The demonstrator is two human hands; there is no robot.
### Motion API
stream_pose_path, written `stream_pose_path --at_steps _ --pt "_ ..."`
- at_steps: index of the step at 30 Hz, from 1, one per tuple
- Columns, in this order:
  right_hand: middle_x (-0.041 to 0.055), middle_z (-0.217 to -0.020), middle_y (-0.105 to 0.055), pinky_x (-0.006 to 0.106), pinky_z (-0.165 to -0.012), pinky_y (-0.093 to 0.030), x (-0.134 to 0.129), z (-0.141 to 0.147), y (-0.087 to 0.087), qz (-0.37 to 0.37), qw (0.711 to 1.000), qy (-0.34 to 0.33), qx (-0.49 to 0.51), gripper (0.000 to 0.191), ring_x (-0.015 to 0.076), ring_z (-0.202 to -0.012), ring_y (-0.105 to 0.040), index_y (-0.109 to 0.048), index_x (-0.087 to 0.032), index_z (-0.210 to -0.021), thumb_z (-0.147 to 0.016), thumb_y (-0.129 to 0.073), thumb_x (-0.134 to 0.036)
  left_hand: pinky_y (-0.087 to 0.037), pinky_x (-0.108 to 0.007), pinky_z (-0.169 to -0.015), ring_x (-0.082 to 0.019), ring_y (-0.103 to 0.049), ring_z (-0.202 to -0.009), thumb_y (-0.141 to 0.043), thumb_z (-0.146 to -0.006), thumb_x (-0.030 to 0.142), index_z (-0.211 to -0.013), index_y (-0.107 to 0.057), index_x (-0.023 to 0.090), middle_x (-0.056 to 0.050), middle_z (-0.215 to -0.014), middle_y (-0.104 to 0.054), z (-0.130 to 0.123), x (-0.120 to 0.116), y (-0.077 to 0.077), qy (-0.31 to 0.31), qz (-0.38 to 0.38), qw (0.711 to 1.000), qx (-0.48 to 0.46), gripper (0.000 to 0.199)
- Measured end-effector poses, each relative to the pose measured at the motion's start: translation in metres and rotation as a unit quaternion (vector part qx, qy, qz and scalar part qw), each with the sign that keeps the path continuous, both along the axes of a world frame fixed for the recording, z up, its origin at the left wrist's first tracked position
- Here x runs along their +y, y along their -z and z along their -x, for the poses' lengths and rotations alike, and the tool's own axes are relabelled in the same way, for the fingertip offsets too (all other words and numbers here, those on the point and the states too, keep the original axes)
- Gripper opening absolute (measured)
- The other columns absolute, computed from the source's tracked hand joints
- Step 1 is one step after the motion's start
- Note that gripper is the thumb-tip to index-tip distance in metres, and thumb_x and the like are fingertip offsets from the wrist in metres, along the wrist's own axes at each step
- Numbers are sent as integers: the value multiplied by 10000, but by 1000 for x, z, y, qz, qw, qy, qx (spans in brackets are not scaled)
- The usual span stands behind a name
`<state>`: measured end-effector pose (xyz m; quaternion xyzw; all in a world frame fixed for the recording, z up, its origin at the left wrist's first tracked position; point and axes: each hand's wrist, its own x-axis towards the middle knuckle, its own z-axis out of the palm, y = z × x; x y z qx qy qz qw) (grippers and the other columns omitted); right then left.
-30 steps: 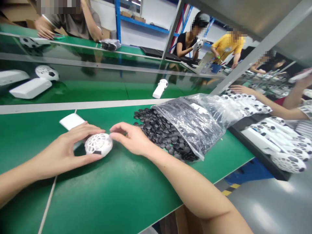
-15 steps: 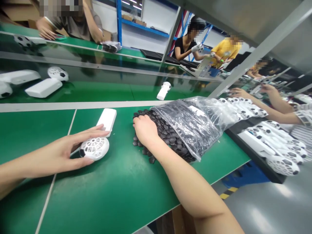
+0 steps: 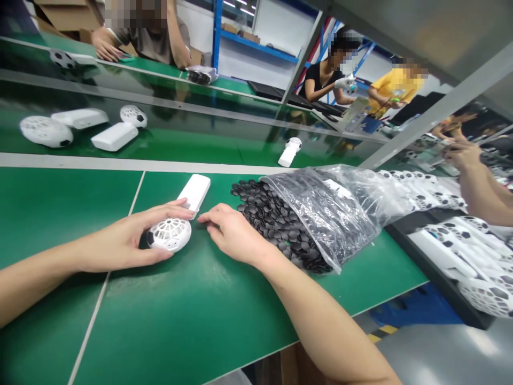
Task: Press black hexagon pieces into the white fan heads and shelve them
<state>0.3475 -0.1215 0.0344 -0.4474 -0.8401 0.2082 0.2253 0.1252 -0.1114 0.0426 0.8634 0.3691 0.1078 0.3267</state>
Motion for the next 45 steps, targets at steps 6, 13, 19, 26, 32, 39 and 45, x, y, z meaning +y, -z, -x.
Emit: stream_pose_path --at_steps 6,13,19,26,32,39,45 --pt "60 -860 -622 277 -735 -460 -2 -3 1 -153 988 9 -19 191 154 -813 -580 -631 -185 -938 -890 -455 -244 -244 -405 -1072 -243 -191 -1337 -531 -723 258 -1264 -402 283 -3 -1456 -253 0 -1 1 4 -8 1000 -7 557" --pt "5 -723 -620 231 -611 -437 -11 3 -4 -92 996 19 12 183 115 -649 -570 -547 -198 -860 -914 -404 -299 -257 -426 -1063 -239 -187 -1340 -529 -719 235 -1252 -406 294 -5 -1449 -269 -1 -2 1 0 -8 1000 -23 551" --pt "8 -799 -618 258 -766 -455 -13 7 -4 -81 992 -27 91 87 126 -788 -568 -548 -195 -770 -840 -549 -245 -258 -397 -1068 -229 -190 -1341 -532 -719 221 -1248 -409 281 -2 -1440 -292 -2 -3 0 3 -11 999 -32 546" --pt "24 -919 -619 272 -795 -473 -18 7 -11 6 994 -38 105 200 129 -869 -589 -594 -222 -1012 -854 -495 -149 -263 -416 -1064 -240 -198 -1338 -525 -721 221 -1241 -408 245 -34 -1443 -283 -4 -2 2 5 -18 999 -39 535" --pt "4 -886 -648 264 -776 -475 -18 9 -9 49 987 -6 156 89 123 -833 -607 -579 -208 -898 -854 -505 -183 -264 -420 -1066 -240 -195 -1340 -523 -714 209 -1230 -415 255 -25 -1420 -328 -5 -4 1 1 -17 999 -48 529" --pt "-8 -769 -613 232 -666 -468 -23 16 -8 104 979 -9 176 54 107 -703 -567 -583 -189 -825 -832 -531 -201 -260 -432 -1070 -239 -196 -1341 -547 -746 281 -1214 -422 259 -20 -1376 -393 -6 -5 8 -6 -20 997 -69 484" --pt "5 -797 -587 231 -654 -455 -26 25 -2 109 974 5 200 30 110 -722 -549 -607 -180 -778 -791 -584 -193 -261 -402 -1076 -217 -194 -1343 -573 -755 339 -1202 -438 261 -7 -1357 -416 -6 -5 8 -4 -19 997 -80 474"
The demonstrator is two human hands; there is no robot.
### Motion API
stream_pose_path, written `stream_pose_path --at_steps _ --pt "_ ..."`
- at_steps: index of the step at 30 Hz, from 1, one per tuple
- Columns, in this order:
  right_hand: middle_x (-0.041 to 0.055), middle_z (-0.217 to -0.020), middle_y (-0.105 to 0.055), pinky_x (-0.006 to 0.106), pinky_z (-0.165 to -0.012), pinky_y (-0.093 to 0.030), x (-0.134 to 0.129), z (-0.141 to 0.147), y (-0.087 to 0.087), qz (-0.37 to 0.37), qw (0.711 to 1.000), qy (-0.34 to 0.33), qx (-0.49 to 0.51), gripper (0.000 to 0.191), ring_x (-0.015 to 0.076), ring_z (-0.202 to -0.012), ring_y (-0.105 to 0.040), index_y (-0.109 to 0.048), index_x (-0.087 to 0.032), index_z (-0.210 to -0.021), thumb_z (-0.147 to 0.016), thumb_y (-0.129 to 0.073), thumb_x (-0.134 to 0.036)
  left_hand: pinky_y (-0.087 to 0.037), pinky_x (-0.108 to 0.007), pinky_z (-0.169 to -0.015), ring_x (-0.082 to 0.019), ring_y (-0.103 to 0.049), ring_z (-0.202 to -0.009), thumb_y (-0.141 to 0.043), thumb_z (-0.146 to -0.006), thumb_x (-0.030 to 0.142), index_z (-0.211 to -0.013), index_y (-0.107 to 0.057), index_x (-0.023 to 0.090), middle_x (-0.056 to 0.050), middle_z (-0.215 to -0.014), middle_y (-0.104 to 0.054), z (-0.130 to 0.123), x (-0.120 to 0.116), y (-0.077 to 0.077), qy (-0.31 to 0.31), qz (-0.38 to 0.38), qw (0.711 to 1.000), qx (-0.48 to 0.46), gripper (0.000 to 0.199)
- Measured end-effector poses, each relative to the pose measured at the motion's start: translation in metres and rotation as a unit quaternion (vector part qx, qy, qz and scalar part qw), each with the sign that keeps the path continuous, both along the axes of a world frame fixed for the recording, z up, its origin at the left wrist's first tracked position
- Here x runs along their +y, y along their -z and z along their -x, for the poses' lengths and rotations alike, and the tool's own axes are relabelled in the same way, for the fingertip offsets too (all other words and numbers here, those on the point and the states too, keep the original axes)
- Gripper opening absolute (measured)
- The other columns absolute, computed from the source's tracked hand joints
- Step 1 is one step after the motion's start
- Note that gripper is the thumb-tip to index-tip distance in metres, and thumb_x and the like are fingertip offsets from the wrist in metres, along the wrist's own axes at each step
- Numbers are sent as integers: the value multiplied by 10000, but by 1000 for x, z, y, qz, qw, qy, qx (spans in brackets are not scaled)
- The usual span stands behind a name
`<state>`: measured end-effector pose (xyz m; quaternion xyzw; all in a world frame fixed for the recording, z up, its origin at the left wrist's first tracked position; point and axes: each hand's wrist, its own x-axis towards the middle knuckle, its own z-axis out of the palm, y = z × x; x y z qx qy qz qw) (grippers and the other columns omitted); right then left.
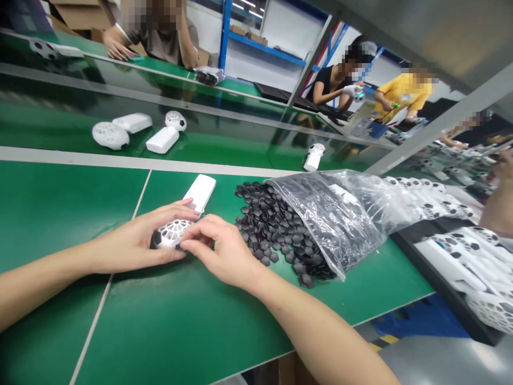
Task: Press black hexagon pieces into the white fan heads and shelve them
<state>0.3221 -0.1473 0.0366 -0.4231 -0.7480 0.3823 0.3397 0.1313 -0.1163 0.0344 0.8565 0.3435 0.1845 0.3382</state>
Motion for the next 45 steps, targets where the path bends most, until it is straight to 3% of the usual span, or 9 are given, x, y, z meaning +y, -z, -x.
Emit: stream_pose_path --at_steps 8,15,22,32,38,42,45 --pt "-21 -694 -556 216 -547 -444 -1 8 9 86 994 46 57 87 80 -559 -517 -539 -170 -716 -762 -596 -216 -262 -424 -1070 -219 -172 -1348 -538 -770 297 -1180 -455 270 -10 -1386 -379 -1 -3 -6 -14 30 999 8 419" --pt "-48 -637 -511 203 -533 -426 4 5 13 152 984 20 92 163 67 -532 -502 -483 -176 -725 -757 -613 -269 -278 -405 -1066 -219 -142 -1355 -493 -812 297 -1243 -387 279 -11 -1411 -334 2 0 -3 22 15 999 21 445" --pt "-43 -659 -503 219 -564 -425 4 5 15 142 985 14 96 161 77 -569 -502 -473 -179 -731 -766 -604 -266 -249 -410 -1081 -221 -122 -1359 -547 -783 297 -1228 -387 259 -43 -1392 -351 1 1 -5 38 10 999 18 474" --pt "-45 -664 -485 226 -587 -422 8 1 15 181 976 -12 122 168 76 -589 -481 -469 -176 -742 -763 -612 -261 -272 -375 -1063 -207 -144 -1352 -498 -783 235 -1111 -460 252 -16 -1349 -391 -5 -3 -12 7 46 999 18 331" --pt "-40 -693 -493 229 -610 -424 7 2 16 197 968 -21 152 189 77 -611 -491 -468 -173 -744 -735 -643 -243 -349 -343 -993 -198 -349 -1210 -493 -759 190 -1058 -469 243 -17 -1193 -474 -6 -2 -9 11 25 1000 5 305" --pt "-53 -649 -475 218 -571 -402 7 4 15 187 970 -17 157 195 75 -575 -469 -460 -176 -738 -735 -636 -261 -350 -358 -981 -213 -376 -1169 -477 -759 205 -1032 -463 236 -28 -1179 -472 -6 0 -6 4 6 1000 -3 275" --pt "-37 -650 -510 223 -587 -407 27 -5 7 146 985 -21 85 183 86 -593 -478 -499 -164 -710 -750 -617 -298 -335 -370 -993 -222 -386 -1168 -487 -724 186 -1061 -449 247 -31 -1213 -450 -5 0 -3 -4 9 1000 6 345"
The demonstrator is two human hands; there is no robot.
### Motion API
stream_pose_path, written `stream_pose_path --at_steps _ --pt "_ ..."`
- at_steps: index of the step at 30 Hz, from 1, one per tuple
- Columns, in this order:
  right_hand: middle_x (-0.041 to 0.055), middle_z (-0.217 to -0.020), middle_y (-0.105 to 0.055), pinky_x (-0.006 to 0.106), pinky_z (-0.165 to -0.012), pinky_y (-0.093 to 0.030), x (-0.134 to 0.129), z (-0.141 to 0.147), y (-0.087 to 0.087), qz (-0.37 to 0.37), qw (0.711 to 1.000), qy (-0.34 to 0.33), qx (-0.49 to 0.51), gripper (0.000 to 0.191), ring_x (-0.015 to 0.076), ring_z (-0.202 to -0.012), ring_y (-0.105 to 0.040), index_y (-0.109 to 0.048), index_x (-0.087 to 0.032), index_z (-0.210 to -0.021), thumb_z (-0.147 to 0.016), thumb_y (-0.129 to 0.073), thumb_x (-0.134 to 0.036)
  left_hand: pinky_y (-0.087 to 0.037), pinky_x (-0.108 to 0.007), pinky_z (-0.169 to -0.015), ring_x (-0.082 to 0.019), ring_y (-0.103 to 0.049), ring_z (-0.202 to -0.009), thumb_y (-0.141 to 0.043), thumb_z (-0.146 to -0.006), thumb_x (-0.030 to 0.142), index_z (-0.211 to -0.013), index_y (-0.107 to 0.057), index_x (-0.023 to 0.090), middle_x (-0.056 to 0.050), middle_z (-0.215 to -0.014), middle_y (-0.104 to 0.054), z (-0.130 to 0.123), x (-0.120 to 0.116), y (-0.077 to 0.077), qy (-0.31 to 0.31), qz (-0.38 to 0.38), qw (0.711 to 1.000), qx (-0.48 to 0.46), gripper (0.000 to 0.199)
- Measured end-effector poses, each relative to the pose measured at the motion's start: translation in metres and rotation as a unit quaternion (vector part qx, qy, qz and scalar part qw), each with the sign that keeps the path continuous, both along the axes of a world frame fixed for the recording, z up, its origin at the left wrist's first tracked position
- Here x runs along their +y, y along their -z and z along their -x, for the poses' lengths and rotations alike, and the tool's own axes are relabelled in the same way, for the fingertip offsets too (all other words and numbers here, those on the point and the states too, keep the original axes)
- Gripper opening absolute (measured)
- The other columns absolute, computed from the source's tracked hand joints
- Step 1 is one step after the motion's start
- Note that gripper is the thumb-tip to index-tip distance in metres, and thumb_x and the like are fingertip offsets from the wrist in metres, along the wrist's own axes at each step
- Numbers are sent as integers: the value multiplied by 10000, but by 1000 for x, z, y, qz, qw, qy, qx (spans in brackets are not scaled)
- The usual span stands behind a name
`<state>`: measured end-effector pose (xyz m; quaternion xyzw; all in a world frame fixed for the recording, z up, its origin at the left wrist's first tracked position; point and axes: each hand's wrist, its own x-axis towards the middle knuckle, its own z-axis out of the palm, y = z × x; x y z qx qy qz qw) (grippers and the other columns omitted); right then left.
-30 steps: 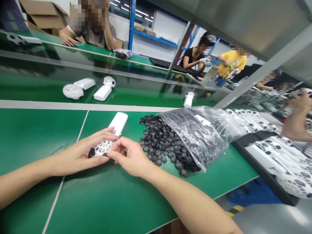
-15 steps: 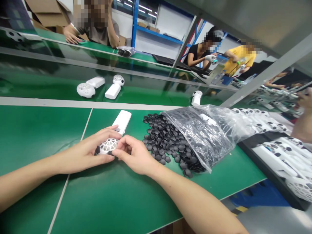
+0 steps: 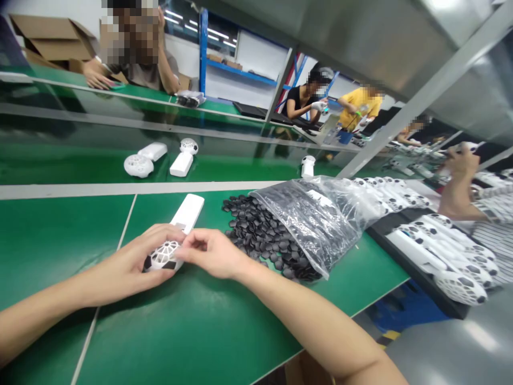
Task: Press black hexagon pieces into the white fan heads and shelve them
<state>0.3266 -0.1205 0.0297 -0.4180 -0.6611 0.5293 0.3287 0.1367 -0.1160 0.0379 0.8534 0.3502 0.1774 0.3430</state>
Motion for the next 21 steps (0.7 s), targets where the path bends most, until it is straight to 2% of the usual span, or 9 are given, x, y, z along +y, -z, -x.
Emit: stream_pose_path --at_steps 2,4,5,7,11,14,16,19,21 --pt "-9 -714 -561 239 -649 -414 25 -14 -6 -104 983 63 -136 121 106 -668 -505 -563 -159 -742 -781 -585 -272 -322 -390 -1004 -233 -378 -1183 -490 -708 180 -1076 -448 254 -33 -1231 -441 0 -1 2 -13 4 1000 -2 377" --pt "25 -801 -591 260 -731 -407 52 -32 -9 -192 914 153 -323 70 127 -750 -522 -609 -162 -807 -800 -555 -206 -308 -409 -1015 -244 -361 -1203 -483 -706 178 -1080 -452 256 -38 -1243 -436 1 -1 3 -25 5 1000 -13 383" --pt "44 -875 -596 267 -775 -401 65 -41 -9 -199 879 170 -399 98 138 -806 -528 -621 -167 -867 -800 -559 -200 -303 -414 -1019 -247 -356 -1210 -482 -705 176 -1078 -456 256 -40 -1247 -436 1 -1 3 -26 6 999 -18 383" --pt "88 -965 -594 290 -816 -396 85 -55 -6 -198 861 179 -433 189 167 -867 -535 -624 -149 -952 -782 -594 -225 -305 -417 -1020 -253 -361 -1212 -486 -697 169 -1071 -464 254 -44 -1252 -437 2 -1 3 -19 13 1000 -19 384" --pt "78 -925 -607 267 -773 -419 92 -61 3 -205 854 150 -454 158 158 -814 -566 -650 -163 -925 -792 -579 -211 -335 -412 -997 -262 -405 -1176 -567 -697 243 -1042 -486 252 -51 -1234 -451 5 3 1 -11 36 999 -23 355" --pt "47 -857 -617 236 -721 -431 78 -57 3 -219 855 117 -456 121 138 -748 -579 -659 -180 -873 -777 -584 -173 -356 -411 -974 -255 -440 -1133 -606 -702 321 -991 -504 251 -49 -1190 -465 5 3 0 -25 46 998 -41 314" --pt "45 -852 -630 239 -738 -432 67 -57 1 -227 856 102 -453 117 145 -767 -587 -658 -180 -858 -775 -580 -155 -354 -412 -972 -253 -438 -1127 -616 -688 318 -964 -511 247 -47 -1193 -440 4 2 0 -47 43 997 -41 304" --pt "56 -886 -657 256 -780 -432 56 -61 -3 -224 862 93 -446 147 164 -833 -599 -650 -171 -879 -788 -545 -124 -413 -394 -902 -251 -477 -1049 -663 -625 364 -984 -499 230 -58 -1163 -412 5 2 0 -99 65 993 -23 417" --pt "60 -916 -662 272 -793 -435 51 -65 -6 -227 863 94 -442 170 172 -853 -603 -645 -174 -901 -790 -530 -116 -445 -371 -838 -237 -513 -965 -673 -602 401 -1002 -495 219 -52 -1100 -440 7 5 -2 -110 85 990 -15 474"
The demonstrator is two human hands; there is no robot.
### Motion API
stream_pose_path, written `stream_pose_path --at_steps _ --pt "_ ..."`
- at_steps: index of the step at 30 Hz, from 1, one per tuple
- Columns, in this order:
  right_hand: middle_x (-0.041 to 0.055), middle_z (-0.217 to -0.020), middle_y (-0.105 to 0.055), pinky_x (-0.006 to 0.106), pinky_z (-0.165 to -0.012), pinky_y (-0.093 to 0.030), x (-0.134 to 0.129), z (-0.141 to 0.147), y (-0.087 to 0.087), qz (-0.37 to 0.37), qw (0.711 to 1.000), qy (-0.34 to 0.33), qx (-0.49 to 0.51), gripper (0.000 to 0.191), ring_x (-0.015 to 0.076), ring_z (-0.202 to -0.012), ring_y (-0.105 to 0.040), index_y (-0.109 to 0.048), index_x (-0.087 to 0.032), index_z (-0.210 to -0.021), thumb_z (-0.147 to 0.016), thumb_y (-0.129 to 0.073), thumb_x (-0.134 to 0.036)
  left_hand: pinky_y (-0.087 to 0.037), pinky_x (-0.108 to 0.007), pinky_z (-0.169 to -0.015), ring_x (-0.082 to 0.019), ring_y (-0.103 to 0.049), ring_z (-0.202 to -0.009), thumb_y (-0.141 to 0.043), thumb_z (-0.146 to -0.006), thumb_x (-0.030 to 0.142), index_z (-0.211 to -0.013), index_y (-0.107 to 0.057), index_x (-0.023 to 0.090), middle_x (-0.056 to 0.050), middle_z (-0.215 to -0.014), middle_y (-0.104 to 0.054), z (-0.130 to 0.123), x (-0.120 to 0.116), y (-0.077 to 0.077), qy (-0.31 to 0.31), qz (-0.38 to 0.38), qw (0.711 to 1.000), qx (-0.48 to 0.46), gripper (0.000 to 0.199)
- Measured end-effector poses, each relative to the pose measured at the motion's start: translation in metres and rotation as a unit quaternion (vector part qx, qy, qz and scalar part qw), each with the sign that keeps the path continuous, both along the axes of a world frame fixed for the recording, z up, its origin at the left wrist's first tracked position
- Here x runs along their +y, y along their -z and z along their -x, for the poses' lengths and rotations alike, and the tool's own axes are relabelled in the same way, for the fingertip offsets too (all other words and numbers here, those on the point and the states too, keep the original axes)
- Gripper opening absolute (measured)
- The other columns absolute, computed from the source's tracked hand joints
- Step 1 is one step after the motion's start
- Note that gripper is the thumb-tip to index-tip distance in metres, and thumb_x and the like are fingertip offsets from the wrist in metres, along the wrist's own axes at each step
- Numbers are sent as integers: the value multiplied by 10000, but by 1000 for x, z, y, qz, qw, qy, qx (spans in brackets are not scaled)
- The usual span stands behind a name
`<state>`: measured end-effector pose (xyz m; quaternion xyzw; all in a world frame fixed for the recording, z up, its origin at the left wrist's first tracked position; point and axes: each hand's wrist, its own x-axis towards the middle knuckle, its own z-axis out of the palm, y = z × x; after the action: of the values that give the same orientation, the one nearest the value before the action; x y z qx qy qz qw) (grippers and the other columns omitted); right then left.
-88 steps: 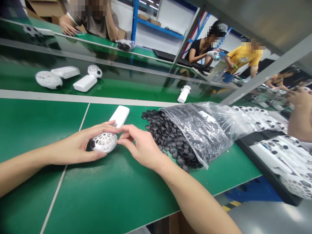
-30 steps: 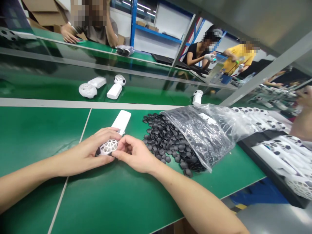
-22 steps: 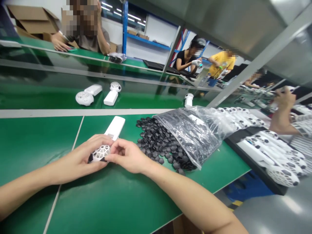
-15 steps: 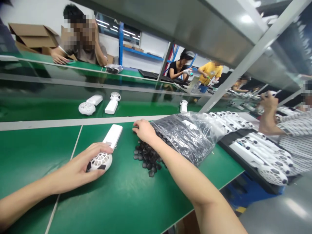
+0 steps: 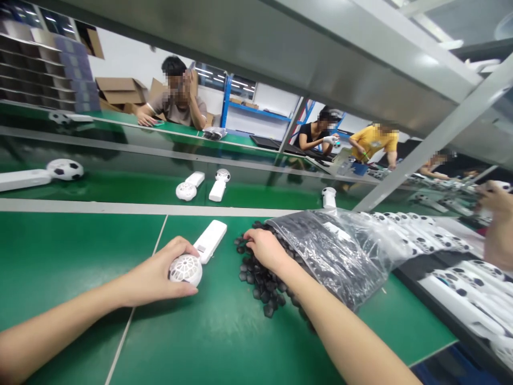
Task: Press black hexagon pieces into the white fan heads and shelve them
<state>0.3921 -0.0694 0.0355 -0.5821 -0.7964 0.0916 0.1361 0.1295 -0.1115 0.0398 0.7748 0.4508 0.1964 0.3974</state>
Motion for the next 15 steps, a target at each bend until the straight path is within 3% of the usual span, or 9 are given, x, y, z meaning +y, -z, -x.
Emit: stream_pose_path --at_steps 3,6,8,10,15 --pt "29 -779 -656 280 -727 -459 -8 -3 -4 -1 999 6 37 179 148 -698 -611 -634 -189 -911 -816 -486 -155 -439 -336 -808 -218 -523 -927 -646 -626 355 -1021 -509 224 -32 -1066 -476 7 5 -4 18 2 1000 4 438" --pt "-13 -616 -601 246 -584 -477 -21 6 -8 67 982 21 177 174 120 -553 -585 -606 -181 -915 -833 -462 -236 -436 -295 -754 -195 -530 -889 -616 -650 297 -1062 -505 235 -24 -1090 -481 14 10 -6 47 15 999 4 431" --pt "8 -691 -619 228 -535 -484 -32 17 -11 129 950 1 283 193 128 -609 -608 -584 -167 -956 -807 -512 -266 -434 -274 -700 -173 -537 -823 -612 -657 289 -1077 -501 240 -19 -1085 -485 17 12 -7 66 29 997 4 438" --pt "33 -792 -632 226 -533 -492 -43 30 -12 149 931 -41 330 211 132 -669 -616 -584 -165 -982 -797 -540 -256 -429 -262 -666 -158 -534 -777 -616 -660 286 -1089 -493 243 -14 -1059 -500 20 14 -8 77 45 996 -1 448" --pt "38 -858 -611 290 -762 -466 -56 51 -13 -40 965 -135 219 122 151 -831 -573 -666 -214 -856 -820 -550 -218 -408 -246 -612 -154 -522 -727 -600 -680 282 -1148 -461 242 1 -906 -556 24 17 -9 102 85 991 -21 490"
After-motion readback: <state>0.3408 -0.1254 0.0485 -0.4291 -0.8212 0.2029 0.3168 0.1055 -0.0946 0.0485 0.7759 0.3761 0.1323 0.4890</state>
